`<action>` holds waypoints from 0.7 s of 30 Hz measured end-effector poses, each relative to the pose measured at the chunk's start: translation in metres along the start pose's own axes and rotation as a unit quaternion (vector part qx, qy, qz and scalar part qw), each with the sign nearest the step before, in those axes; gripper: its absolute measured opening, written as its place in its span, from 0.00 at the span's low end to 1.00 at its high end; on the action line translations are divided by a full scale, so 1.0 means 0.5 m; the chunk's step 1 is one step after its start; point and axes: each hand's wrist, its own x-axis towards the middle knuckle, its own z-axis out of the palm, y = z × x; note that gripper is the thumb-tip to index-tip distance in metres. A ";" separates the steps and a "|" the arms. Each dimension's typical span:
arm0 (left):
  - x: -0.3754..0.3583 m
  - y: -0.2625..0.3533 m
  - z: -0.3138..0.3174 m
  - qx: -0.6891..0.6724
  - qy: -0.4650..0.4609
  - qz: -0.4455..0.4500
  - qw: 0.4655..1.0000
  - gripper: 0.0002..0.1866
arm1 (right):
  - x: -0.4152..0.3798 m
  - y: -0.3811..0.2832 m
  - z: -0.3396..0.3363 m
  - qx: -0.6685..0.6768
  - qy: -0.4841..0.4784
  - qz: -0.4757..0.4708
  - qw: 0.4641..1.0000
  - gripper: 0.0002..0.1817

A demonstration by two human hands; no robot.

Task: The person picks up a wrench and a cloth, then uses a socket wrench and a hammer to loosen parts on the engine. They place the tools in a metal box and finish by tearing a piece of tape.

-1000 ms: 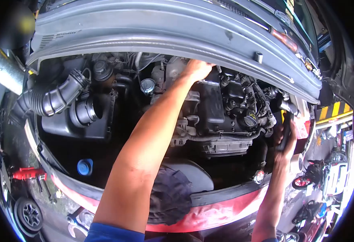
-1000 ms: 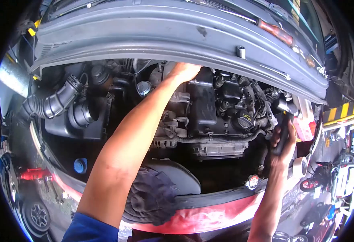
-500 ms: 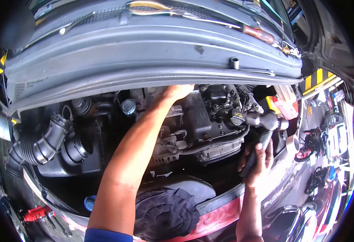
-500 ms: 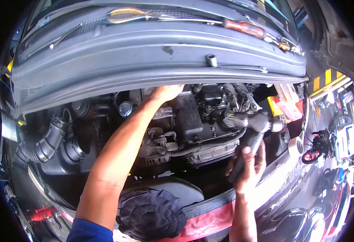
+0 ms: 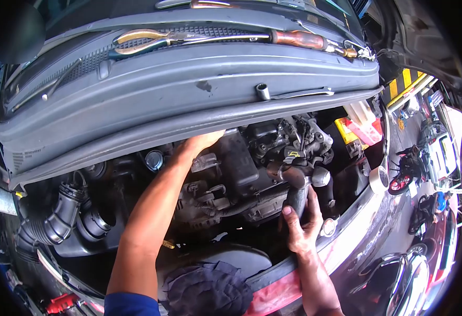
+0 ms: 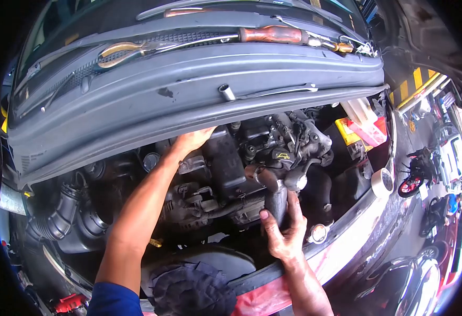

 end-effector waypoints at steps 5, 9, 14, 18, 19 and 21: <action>-0.020 -0.012 0.018 0.163 0.029 0.093 0.982 0.15 | 0.000 0.001 -0.003 -0.078 -0.003 -0.011 0.997 0.30; -0.024 -0.012 0.023 -0.027 -0.013 -0.011 0.999 0.14 | 0.000 0.005 -0.013 -0.183 -0.049 -0.078 0.979 0.34; -0.017 -0.009 0.026 -0.019 -0.006 0.020 1.000 0.12 | 0.044 -0.047 0.023 -0.338 -0.117 -0.199 0.912 0.41; -0.015 0.003 0.017 -0.066 -0.089 -0.031 0.993 0.11 | 0.113 -0.064 0.065 -0.450 -0.183 -0.262 0.834 0.43; -0.019 -0.001 0.021 -0.081 -0.122 -0.041 0.988 0.10 | 0.130 -0.058 0.081 -0.456 -0.182 -0.269 0.829 0.44; -0.023 -0.007 0.016 -0.100 -0.176 -0.058 0.978 0.11 | 0.161 -0.041 0.114 -0.466 -0.170 -0.293 0.817 0.44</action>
